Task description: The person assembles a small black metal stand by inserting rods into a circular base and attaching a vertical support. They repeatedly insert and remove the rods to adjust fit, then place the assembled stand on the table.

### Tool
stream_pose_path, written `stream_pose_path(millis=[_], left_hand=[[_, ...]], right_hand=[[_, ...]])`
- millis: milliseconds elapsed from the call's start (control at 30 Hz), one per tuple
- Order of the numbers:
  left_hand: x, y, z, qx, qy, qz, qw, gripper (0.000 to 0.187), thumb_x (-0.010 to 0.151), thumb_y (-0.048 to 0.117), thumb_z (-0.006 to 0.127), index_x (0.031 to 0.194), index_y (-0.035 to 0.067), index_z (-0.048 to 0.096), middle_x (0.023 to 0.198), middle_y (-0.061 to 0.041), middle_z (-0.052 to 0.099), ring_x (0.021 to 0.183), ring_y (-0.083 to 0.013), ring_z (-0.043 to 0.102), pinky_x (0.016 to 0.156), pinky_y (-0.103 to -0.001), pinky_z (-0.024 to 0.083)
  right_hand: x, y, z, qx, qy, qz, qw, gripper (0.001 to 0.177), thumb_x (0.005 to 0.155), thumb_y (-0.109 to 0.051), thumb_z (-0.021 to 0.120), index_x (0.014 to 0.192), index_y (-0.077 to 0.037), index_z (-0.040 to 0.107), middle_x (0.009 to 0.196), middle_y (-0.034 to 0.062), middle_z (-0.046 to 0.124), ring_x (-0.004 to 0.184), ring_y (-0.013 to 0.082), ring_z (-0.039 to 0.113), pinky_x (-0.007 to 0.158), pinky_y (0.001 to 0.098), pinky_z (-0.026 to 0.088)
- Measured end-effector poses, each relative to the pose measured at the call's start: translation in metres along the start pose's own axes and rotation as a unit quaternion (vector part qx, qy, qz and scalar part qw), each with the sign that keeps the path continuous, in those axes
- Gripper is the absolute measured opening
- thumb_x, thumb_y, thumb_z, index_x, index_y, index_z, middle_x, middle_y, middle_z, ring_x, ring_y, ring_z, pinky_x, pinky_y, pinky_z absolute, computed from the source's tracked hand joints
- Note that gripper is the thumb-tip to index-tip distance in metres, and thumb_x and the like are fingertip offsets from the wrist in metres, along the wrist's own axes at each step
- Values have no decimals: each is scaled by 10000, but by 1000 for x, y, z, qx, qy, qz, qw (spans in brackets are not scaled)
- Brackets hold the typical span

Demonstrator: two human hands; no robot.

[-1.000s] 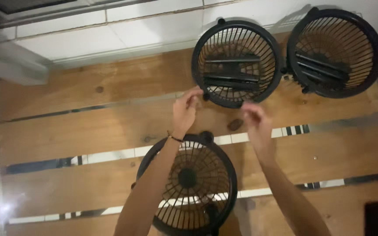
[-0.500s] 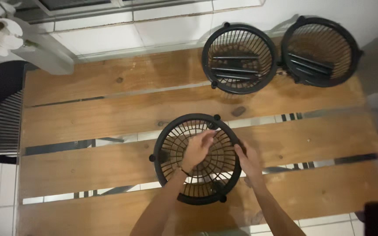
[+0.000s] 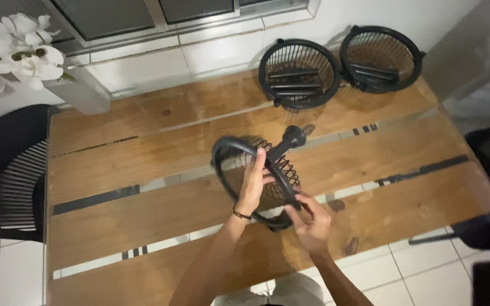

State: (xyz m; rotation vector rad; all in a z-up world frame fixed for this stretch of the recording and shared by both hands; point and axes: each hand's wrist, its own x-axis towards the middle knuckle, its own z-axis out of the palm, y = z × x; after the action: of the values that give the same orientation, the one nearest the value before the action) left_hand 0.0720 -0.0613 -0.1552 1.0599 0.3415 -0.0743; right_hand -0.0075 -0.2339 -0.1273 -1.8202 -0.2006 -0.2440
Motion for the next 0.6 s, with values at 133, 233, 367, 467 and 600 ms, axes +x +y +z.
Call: stream_pose_path(millis=[133,233,367,467,600], left_hand=[[-13,-8,-11,-6,7,1,1000,540,1025,507,580,1124,-13,685,874,-83,686,716,-174,658,635,-324,560],[-16,-2,-19,-48,-32,-16,998,438,990,431,596,1078,6,655,864,-103,712,691,-190,694,629,-335,610],[-24,6,-20,-16,-71,-47,996,387,985,389,555,1073,28,663,890,-78,721,708,-163,701,628,-331,600],[-27,10,-12,-21,-78,-60,995,408,993,391,517,1078,20,667,891,-89,720,704,-175,702,633,-333,604],[-32,9,-3,-58,-137,-59,987,437,998,436,478,1091,36,626,825,-141,719,678,-207,716,599,-318,578]], right_hand=[[-15,-34,-11,-140,-78,-76,984,312,810,-137,818,1095,-44,730,1219,131,735,1102,288,718,940,377,550],[4,-62,-18,-161,-64,-124,977,268,848,-105,785,1111,-77,743,1232,99,740,1112,292,725,965,371,554],[53,-91,-25,-245,-85,-350,900,368,836,-138,770,1191,-92,684,1307,128,666,1211,392,642,1016,447,526],[87,-102,-19,-306,-280,-275,867,583,763,-222,804,1287,-33,632,1235,166,669,1098,409,623,876,499,534],[102,-100,-10,-377,-361,-215,825,378,896,-286,726,1171,-51,613,1111,149,668,1045,371,660,819,492,561]])
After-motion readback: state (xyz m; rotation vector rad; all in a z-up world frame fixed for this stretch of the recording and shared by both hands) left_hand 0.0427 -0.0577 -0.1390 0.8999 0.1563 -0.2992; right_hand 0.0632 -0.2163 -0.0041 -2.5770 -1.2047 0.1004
